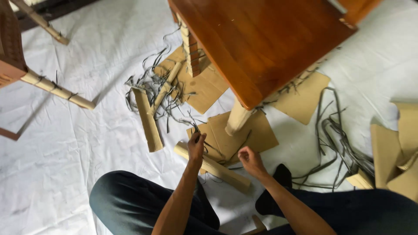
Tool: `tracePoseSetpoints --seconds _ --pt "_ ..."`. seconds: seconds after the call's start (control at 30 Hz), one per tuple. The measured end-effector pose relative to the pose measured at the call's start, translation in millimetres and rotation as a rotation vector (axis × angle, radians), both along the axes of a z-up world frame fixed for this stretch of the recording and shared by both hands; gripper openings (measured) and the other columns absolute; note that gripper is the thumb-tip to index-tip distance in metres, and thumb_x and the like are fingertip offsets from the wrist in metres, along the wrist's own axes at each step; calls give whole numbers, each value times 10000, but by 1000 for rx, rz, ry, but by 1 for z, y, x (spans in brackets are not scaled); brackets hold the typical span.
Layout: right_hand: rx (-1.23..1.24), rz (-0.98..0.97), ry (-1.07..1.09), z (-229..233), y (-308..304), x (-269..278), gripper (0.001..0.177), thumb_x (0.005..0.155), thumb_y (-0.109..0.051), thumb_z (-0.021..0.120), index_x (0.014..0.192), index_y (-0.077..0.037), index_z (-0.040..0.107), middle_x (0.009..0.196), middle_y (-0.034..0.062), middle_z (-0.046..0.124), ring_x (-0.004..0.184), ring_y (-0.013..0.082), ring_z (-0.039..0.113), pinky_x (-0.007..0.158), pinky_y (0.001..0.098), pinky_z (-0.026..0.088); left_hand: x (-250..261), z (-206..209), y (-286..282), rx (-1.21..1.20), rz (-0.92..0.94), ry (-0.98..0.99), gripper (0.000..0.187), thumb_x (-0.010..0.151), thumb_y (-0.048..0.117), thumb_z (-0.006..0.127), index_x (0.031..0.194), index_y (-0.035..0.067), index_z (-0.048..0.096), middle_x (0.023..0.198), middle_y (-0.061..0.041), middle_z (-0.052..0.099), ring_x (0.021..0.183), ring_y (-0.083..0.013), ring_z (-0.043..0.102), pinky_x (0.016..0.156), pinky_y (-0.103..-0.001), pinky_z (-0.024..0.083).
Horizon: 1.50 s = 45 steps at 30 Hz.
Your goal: Wrapping wooden furniture legs and frames with protective cardboard and plastic ties.
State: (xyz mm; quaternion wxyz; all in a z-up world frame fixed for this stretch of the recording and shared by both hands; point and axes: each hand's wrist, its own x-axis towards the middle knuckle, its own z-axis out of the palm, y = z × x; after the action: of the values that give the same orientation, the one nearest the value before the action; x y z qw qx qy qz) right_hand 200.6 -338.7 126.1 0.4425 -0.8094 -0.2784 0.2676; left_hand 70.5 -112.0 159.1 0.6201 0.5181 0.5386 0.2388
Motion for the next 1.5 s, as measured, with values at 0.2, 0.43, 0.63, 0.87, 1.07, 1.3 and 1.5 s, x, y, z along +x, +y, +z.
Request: tracePoseSetpoints --seconds 0.2,0.43,0.63,0.87,1.07,1.3,1.5 --pt "-514 327 -122 -79 -55 6 201 871 -239 663 998 -84 684 1006 195 757 1006 398 740 834 501 603 -26 59 -54 24 -28 -108 510 828 342 811 1194 -3 724 1107 -208 677 1047 -267 628 924 -406 512" --pt "-332 85 -149 -13 -14 -6 179 979 -194 562 1115 -167 676 1099 112 762 1061 362 731 901 493 586 -30 -74 -73 111 -276 219 571 770 467 834 1197 102 729 1109 -156 718 1083 -302 707 913 -435 547" --pt "-437 256 -219 -32 -15 -4 331 970 -156 558 1299 -169 593 1262 153 659 1216 366 654 991 484 565 -46 -107 -118 142 -415 391 638 844 346 777 1364 22 599 1257 -244 676 1154 -394 680 1027 -504 532" --pt "-398 470 -696 -58 24 -6 375 961 -61 575 1329 -122 607 1299 143 572 1191 335 602 925 451 562 -83 -184 -123 106 -752 783 685 779 566 792 1313 160 652 1252 -40 644 1215 -251 657 1064 -361 515" --pt "-331 494 -956 -92 14 1 206 813 -123 625 1017 -103 609 1103 104 592 1141 310 539 983 441 444 -53 -87 -112 171 -502 774 519 853 274 715 1348 189 582 1650 -107 255 1449 -353 358 1175 -514 312" --pt "-292 131 -950 1 10 35 87 944 -196 598 978 -116 601 824 93 661 898 281 681 905 416 505 57 120 -72 563 -402 -14 562 951 150 645 1436 6 400 1286 -232 470 1112 -407 611 866 -458 603" --pt "22 -200 -747 73 6 65 53 1058 -190 521 1097 -157 538 845 133 706 809 352 738 736 450 575 114 156 -45 655 -411 -111 599 915 178 786 1312 -36 392 1077 -204 516 851 -342 699 673 -418 647"
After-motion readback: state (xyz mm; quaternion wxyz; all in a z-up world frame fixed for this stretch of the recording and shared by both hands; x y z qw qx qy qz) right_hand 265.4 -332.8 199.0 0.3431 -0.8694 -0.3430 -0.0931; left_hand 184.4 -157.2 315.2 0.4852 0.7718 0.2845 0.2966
